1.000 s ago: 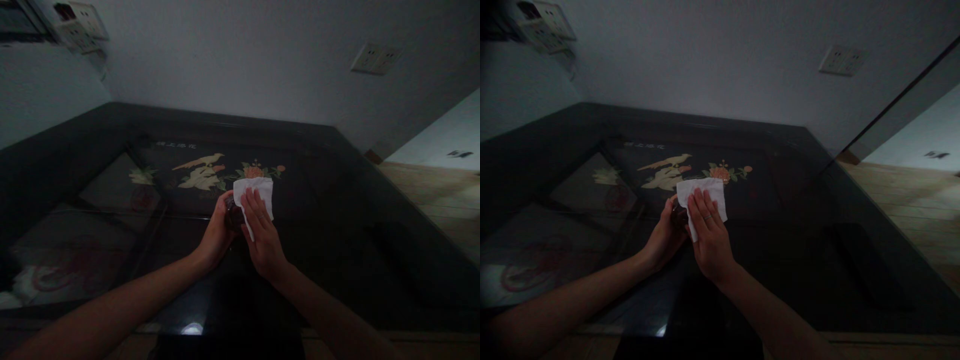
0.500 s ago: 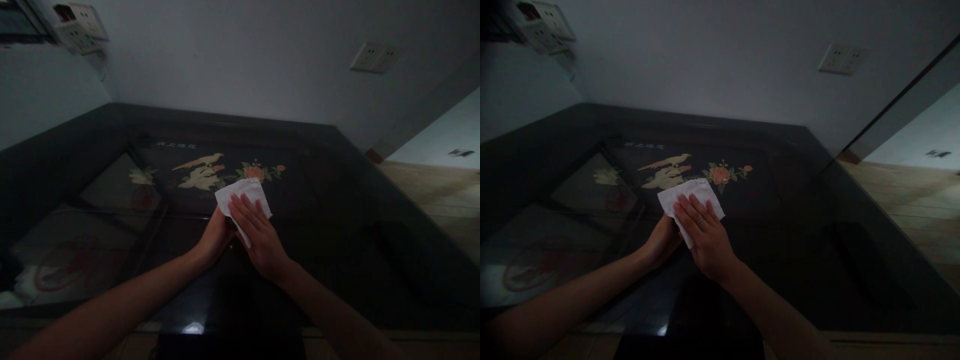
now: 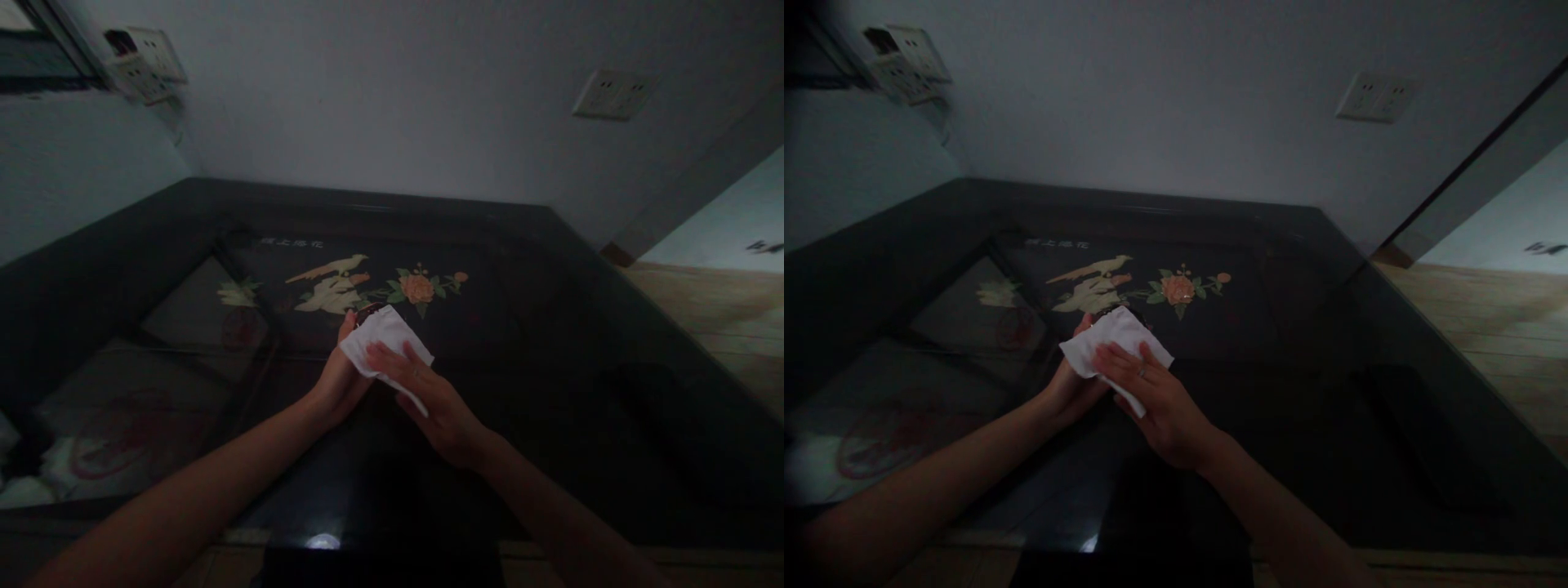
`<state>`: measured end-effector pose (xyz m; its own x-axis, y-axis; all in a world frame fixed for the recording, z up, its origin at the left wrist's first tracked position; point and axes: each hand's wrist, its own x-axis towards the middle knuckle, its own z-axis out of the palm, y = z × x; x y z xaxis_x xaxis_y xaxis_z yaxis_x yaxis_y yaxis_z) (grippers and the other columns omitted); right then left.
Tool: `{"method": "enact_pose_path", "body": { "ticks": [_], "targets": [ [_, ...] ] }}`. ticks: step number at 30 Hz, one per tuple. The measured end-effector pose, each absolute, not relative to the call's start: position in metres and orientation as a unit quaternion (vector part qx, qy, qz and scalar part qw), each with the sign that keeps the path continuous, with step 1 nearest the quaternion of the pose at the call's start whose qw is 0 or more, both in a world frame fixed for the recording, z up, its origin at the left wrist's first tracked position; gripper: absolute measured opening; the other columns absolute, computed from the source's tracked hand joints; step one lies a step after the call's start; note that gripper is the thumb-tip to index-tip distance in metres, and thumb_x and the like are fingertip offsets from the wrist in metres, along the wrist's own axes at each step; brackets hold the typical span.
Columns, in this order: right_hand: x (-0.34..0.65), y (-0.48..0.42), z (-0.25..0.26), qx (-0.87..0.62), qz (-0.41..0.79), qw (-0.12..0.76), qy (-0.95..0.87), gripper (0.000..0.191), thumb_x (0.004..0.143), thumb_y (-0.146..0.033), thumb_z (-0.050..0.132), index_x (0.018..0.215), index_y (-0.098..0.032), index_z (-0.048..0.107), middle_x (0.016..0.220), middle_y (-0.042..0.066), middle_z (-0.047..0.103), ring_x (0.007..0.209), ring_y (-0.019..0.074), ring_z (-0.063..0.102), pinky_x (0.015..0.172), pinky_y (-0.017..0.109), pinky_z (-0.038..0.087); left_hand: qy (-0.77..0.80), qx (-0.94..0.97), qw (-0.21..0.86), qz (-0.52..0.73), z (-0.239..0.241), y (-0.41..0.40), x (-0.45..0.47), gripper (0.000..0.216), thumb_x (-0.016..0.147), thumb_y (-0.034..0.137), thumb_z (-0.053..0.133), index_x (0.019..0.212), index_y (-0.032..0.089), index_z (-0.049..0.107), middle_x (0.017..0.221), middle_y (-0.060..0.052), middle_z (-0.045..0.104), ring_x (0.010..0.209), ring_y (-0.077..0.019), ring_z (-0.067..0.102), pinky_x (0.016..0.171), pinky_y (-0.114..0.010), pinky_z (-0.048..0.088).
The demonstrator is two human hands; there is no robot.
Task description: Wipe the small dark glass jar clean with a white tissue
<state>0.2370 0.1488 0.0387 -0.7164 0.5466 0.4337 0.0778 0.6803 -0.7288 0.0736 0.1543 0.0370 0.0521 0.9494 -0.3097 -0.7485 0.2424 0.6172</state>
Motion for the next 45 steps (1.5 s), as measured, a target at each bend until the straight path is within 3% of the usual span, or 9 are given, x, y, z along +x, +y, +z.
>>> {"method": "enact_pose_path", "body": {
  "ticks": [4,7,11,15,25,31,40,42,45],
  "targets": [
    [0.248,0.157,0.046,-0.338,0.537,0.542,-0.550,0.032,0.095,-0.044,0.048,0.113,-0.025,0.067,0.117,0.005,0.070,0.114,0.0239,0.062,0.101,0.044,0.047,0.338,0.121,0.694,0.624,0.042,0.169,0.069,0.042,0.096,0.047,0.038,0.126,0.020,0.052,0.106,-0.011,0.070,0.101,-0.0260,0.067,0.094,-0.045,0.050],
    [0.251,0.169,0.048,-0.416,0.592,0.608,-0.328,0.027,0.084,-0.043,0.065,0.103,-0.024,0.069,0.105,0.005,0.073,0.108,0.0259,0.065,0.093,0.044,0.052,0.312,0.118,0.704,0.627,0.043,0.174,0.065,0.041,0.093,0.049,0.042,0.121,0.021,0.053,0.106,-0.011,0.069,0.102,-0.0272,0.067,0.095,-0.045,0.049],
    [0.247,0.179,0.043,-0.422,0.662,0.568,-0.248,0.023,0.072,-0.027,0.073,0.094,-0.020,0.069,0.101,0.005,0.074,0.105,0.0280,0.065,0.091,0.045,0.052,0.299,0.118,0.701,0.637,0.045,0.174,0.063,0.028,0.092,0.038,0.048,0.109,0.020,0.059,0.108,-0.008,0.069,0.106,-0.0242,0.064,0.100,-0.044,0.046],
    [0.246,0.183,0.033,-0.409,0.685,0.540,-0.268,0.033,0.064,-0.021,0.075,0.096,-0.021,0.067,0.100,0.003,0.073,0.100,0.0260,0.065,0.092,0.042,0.049,0.292,0.174,0.687,0.642,0.047,0.172,0.064,0.031,0.087,0.025,0.055,0.117,0.021,0.058,0.114,-0.006,0.067,0.114,-0.0226,0.060,0.104,-0.043,0.043],
    [0.247,0.190,0.018,-0.445,0.672,0.495,-0.325,0.052,0.062,-0.019,0.063,0.112,-0.025,0.054,0.116,0.004,0.064,0.099,0.0226,0.062,0.083,0.037,0.050,0.304,0.283,0.610,0.675,0.047,0.169,0.061,0.067,0.079,0.034,0.070,0.138,0.037,0.039,0.129,-0.005,0.059,0.112,-0.0249,0.061,0.098,-0.046,0.047],
    [0.245,0.188,0.011,-0.480,0.645,0.447,-0.391,0.053,0.069,-0.027,0.060,0.121,-0.024,0.050,0.104,0.006,0.066,0.090,0.0243,0.064,0.079,0.043,0.052,0.339,0.309,0.580,0.673,0.053,0.164,0.063,0.075,0.076,0.045,0.071,0.141,0.038,0.035,0.129,-0.006,0.059,0.105,-0.0253,0.064,0.088,-0.041,0.053],
    [0.254,0.185,0.030,-0.513,0.440,0.485,-0.555,0.037,0.074,-0.036,0.069,0.108,-0.022,0.066,0.141,0.009,0.046,0.138,0.0273,0.031,0.116,0.046,0.017,0.355,0.364,0.532,0.677,0.041,0.164,0.065,0.063,0.075,0.048,0.071,0.129,0.023,0.048,0.131,-0.011,0.059,0.113,-0.0266,0.061,0.099,-0.042,0.047],
    [0.252,0.180,0.035,-0.490,0.430,0.502,-0.568,0.036,0.079,-0.043,0.066,0.110,-0.024,0.066,0.138,0.008,0.051,0.135,0.0258,0.037,0.115,0.045,0.019,0.373,0.376,0.525,0.666,0.037,0.164,0.064,0.060,0.076,0.047,0.069,0.127,0.022,0.050,0.130,-0.012,0.059,0.115,-0.0281,0.059,0.101,-0.044,0.044],
    [0.244,0.170,0.039,-0.421,0.594,0.501,-0.469,0.042,0.081,-0.054,0.063,0.113,-0.027,0.063,0.128,0.007,0.059,0.117,0.0253,0.056,0.106,0.046,0.037,0.410,0.436,0.482,0.640,0.038,0.161,0.061,0.060,0.075,0.042,0.073,0.127,0.022,0.053,0.131,-0.010,0.059,0.120,-0.0293,0.056,0.104,-0.042,0.042]
  ]
}}
